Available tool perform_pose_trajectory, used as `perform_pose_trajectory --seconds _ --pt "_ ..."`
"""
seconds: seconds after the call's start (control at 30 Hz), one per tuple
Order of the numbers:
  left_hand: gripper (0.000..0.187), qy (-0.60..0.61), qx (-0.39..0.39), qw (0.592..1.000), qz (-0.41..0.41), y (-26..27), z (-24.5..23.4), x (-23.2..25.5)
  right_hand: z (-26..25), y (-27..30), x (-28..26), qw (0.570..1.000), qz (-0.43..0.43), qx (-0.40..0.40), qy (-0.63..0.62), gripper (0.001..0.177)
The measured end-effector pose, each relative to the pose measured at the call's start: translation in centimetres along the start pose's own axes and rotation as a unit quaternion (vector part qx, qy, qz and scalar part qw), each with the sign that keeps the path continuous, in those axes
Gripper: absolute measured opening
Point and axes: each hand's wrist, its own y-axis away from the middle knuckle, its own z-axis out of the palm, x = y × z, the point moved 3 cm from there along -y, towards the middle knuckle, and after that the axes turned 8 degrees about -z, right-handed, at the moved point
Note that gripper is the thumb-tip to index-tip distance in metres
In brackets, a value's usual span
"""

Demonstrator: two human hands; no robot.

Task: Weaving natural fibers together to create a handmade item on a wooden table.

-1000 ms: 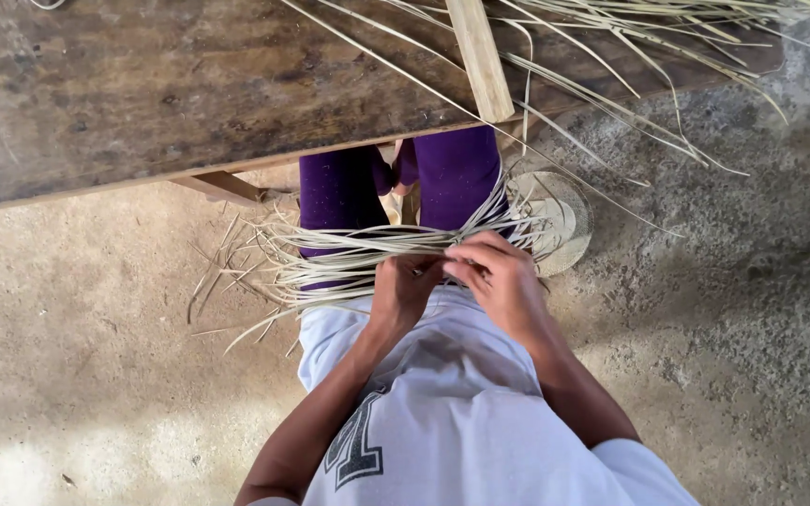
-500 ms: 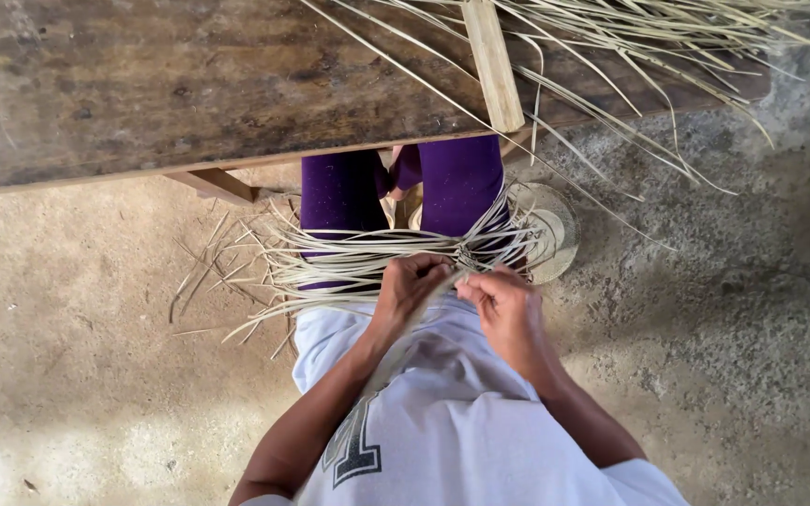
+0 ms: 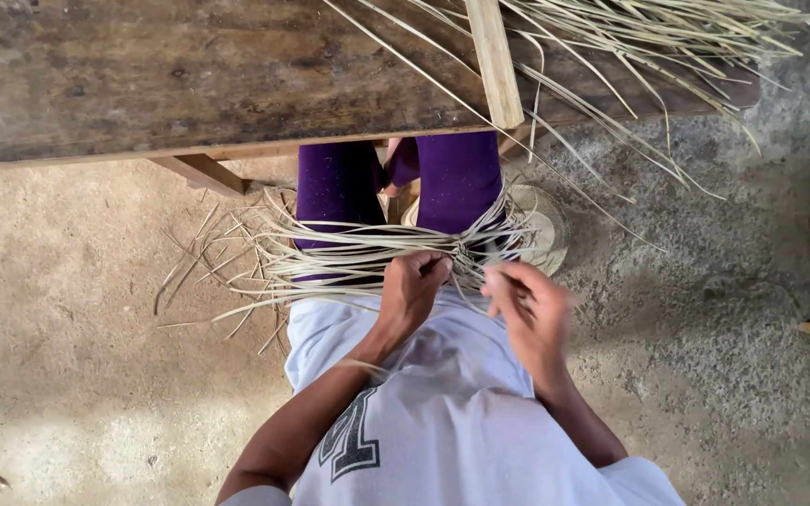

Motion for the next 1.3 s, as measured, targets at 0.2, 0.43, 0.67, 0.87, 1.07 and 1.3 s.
perform_pose_trajectory --seconds 0.2,0.43,0.67,0.87,1.07,1.3 --pt "0.019 0.015 -0.004 1.000 0.026 1.3 -0.5 1.3 1.5 0.5 4.5 0.948 0.048 -0.093 0.302 0.012" --pt "0.017 0.001 0.015 0.999 0.051 2.4 -0.6 2.9 0.7 0.6 6.5 0.965 0.047 -0.118 0.228 0.008" --pt "0.012 -0.025 0.050 0.992 0.114 1.8 -0.1 2.7 0.2 0.0 6.6 0.953 0.143 -0.218 0.153 0.014" --pt "0.010 -0.079 0.060 0.969 0.226 3.4 0.1 3.8 1.2 -4.4 2.9 0.959 0.134 -0.243 0.060 0.020" --pt "0.009 -0.162 0.092 0.942 0.280 2.4 -0.4 3.9 0.2 -7.9 -0.9 0.961 0.126 -0.108 -0.221 0.009" --pt "0.017 0.008 0.052 0.997 0.049 1.5 -0.6 2.1 0.4 -3.3 3.6 0.987 -0.009 -0.088 0.134 0.015"
